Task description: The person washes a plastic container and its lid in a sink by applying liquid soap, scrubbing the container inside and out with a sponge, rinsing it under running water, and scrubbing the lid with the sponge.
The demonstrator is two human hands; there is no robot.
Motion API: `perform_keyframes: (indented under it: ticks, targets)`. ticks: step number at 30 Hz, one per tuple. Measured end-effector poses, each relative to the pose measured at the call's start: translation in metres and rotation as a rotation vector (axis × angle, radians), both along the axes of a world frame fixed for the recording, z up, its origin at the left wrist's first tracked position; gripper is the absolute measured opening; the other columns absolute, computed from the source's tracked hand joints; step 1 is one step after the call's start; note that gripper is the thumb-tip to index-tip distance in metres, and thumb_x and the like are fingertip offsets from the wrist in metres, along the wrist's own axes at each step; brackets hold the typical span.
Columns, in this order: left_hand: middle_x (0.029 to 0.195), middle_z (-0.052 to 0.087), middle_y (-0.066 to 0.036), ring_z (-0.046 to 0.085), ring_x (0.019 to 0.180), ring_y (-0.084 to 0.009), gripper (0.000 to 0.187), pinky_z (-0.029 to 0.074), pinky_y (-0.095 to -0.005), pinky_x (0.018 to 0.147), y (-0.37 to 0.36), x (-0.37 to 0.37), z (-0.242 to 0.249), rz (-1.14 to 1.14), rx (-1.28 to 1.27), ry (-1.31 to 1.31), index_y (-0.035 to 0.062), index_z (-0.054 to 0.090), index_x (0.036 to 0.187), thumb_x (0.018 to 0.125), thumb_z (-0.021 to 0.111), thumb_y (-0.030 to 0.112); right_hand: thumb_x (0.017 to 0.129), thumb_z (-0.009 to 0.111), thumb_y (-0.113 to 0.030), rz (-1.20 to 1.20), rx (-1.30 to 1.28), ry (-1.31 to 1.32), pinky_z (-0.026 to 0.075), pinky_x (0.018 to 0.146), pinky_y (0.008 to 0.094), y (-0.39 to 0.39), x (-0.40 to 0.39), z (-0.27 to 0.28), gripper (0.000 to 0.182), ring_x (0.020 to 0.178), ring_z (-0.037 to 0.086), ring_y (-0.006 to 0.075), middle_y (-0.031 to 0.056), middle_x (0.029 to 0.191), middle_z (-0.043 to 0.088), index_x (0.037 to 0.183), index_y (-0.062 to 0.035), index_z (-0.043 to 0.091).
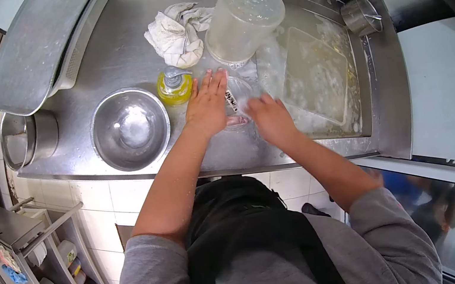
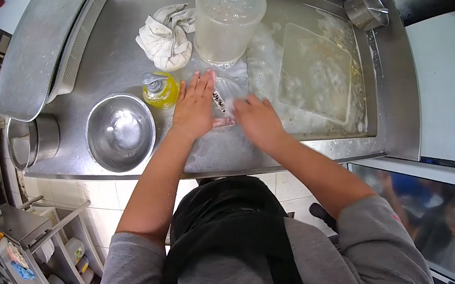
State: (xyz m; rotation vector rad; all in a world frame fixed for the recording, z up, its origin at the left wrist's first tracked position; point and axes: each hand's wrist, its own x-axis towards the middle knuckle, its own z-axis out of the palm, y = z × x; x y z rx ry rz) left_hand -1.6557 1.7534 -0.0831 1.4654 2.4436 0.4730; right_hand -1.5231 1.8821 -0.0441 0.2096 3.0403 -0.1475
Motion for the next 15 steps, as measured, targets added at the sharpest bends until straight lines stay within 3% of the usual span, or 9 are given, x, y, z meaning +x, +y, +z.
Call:
perform_keyframes:
  ticks: [2, 8, 11, 15]
  targets:
    - [0.154, 0.023, -0.012, 0.017, 0.144, -0.0321, 0.120, 0.014, -0.0488, 0.117, 0.001, -0.003, -0.002, -0.007, -0.016, 0.001, 0.0014, 0.016, 0.149, 0.064, 0.075, 0.061, 0.084, 0.057, -0.015, 0.040, -0.025, -0.013, 0.046, 0.079, 0.0419, -0.003, 0.026, 0.003, 0.018, 0.100, 0.054, 0.0231, 0.0013, 0.102, 0.060, 0.099, -0.0099, 0.065]
    - [0.157, 0.018, -0.010, 0.011, 0.146, -0.0308, 0.126, 0.012, -0.0479, 0.118, -0.004, -0.005, 0.008, -0.036, -0.082, -0.039, 0.0034, 0.015, 0.150, 0.058, 0.077, 0.063, 0.085, 0.057, -0.017, 0.015, 0.034, 0.073, 0.046, 0.077, 0.0416, -0.001, -0.034, -0.007, 0.018, 0.098, 0.054, 0.0217, 0.0003, 0.094, 0.059, 0.099, -0.0109, 0.065]
    - [0.157, 0.018, -0.010, 0.010, 0.146, -0.0312, 0.129, 0.012, -0.0484, 0.118, -0.003, -0.006, 0.007, -0.043, -0.072, -0.053, 0.0036, 0.014, 0.150, 0.055, 0.078, 0.064, 0.085, 0.056, -0.017, 0.052, -0.013, 0.012, 0.047, 0.076, 0.0422, -0.005, 0.021, -0.003, 0.017, 0.098, 0.055, 0.0220, 0.0011, 0.094, 0.060, 0.096, -0.0104, 0.065]
    - [0.157, 0.016, -0.009, 0.009, 0.146, -0.0318, 0.131, 0.013, -0.0486, 0.117, -0.005, -0.005, 0.006, -0.047, -0.067, -0.038, 0.0040, 0.012, 0.150, 0.055, 0.079, 0.065, 0.083, 0.056, -0.016, 0.027, 0.098, -0.042, 0.048, 0.075, 0.0419, -0.005, -0.016, -0.004, 0.017, 0.097, 0.055, 0.0221, 0.0015, 0.096, 0.060, 0.095, -0.0098, 0.066]
